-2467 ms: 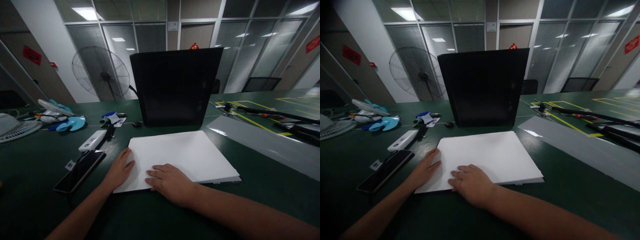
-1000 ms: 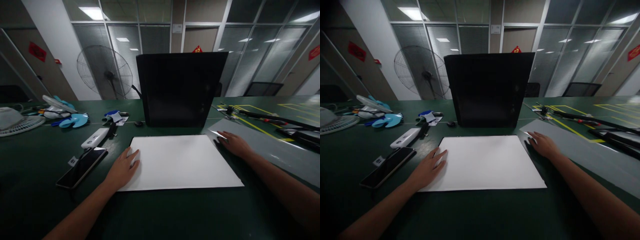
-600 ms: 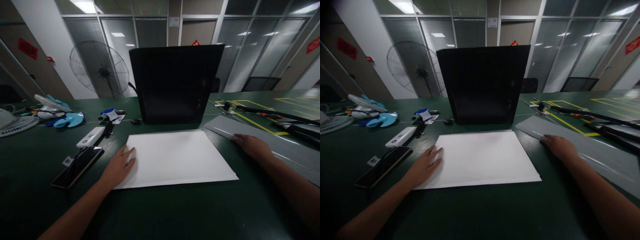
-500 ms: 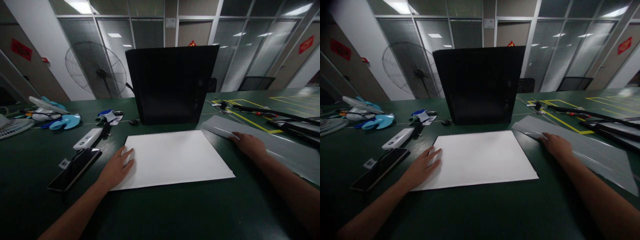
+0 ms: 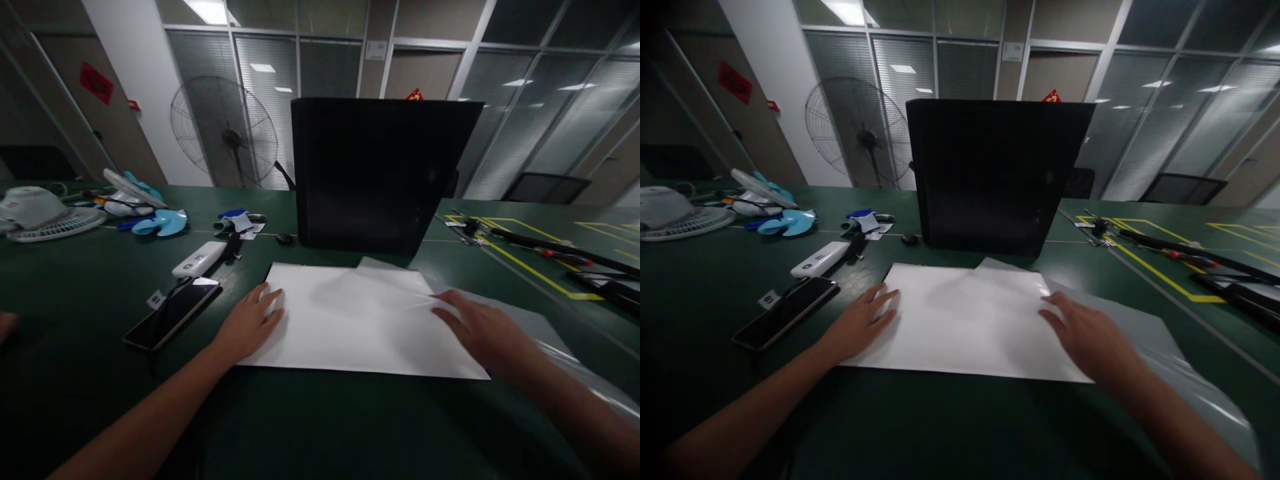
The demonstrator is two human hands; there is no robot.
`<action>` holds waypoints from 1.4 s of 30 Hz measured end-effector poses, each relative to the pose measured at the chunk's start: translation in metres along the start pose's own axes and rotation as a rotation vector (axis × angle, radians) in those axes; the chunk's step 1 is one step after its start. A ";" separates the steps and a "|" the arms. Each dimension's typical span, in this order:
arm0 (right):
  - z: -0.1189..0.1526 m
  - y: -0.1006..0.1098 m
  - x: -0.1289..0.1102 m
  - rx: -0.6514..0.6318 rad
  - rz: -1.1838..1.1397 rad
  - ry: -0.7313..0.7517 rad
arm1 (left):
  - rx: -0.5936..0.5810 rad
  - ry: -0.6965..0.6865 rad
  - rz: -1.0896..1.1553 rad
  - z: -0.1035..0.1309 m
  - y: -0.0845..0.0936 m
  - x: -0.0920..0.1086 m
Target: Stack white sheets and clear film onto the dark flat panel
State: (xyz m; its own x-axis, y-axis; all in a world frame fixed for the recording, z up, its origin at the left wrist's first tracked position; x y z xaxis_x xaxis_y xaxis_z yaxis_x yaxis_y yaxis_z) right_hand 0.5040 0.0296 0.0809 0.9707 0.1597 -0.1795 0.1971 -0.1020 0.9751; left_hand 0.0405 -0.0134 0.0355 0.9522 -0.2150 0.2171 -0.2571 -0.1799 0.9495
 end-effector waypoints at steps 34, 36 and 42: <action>-0.016 -0.049 0.003 -0.081 0.112 -0.184 | -0.014 0.024 -0.019 -0.005 -0.012 -0.012; -0.010 -0.043 -0.010 -0.084 0.119 -0.051 | -0.035 0.015 -0.045 -0.005 -0.011 -0.010; 0.007 -0.029 -0.045 -0.374 -0.027 0.523 | -0.095 0.017 -0.074 -0.006 -0.008 -0.005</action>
State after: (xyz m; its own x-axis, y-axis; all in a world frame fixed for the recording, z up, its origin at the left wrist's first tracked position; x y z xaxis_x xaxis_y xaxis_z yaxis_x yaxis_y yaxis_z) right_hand 0.4550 0.0186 0.0595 0.7520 0.6252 -0.2090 0.0673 0.2426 0.9678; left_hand 0.0393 -0.0051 0.0279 0.9708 -0.1883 0.1484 -0.1698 -0.1031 0.9801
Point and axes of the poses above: each hand's wrist, its own z-axis away from the middle knuckle, its own y-axis out of the back of the hand, x = y × z, the point moved 3 cm from there along -z, towards the middle knuckle, and after that the axes turned 6 degrees about -y, right-handed, at the moved point
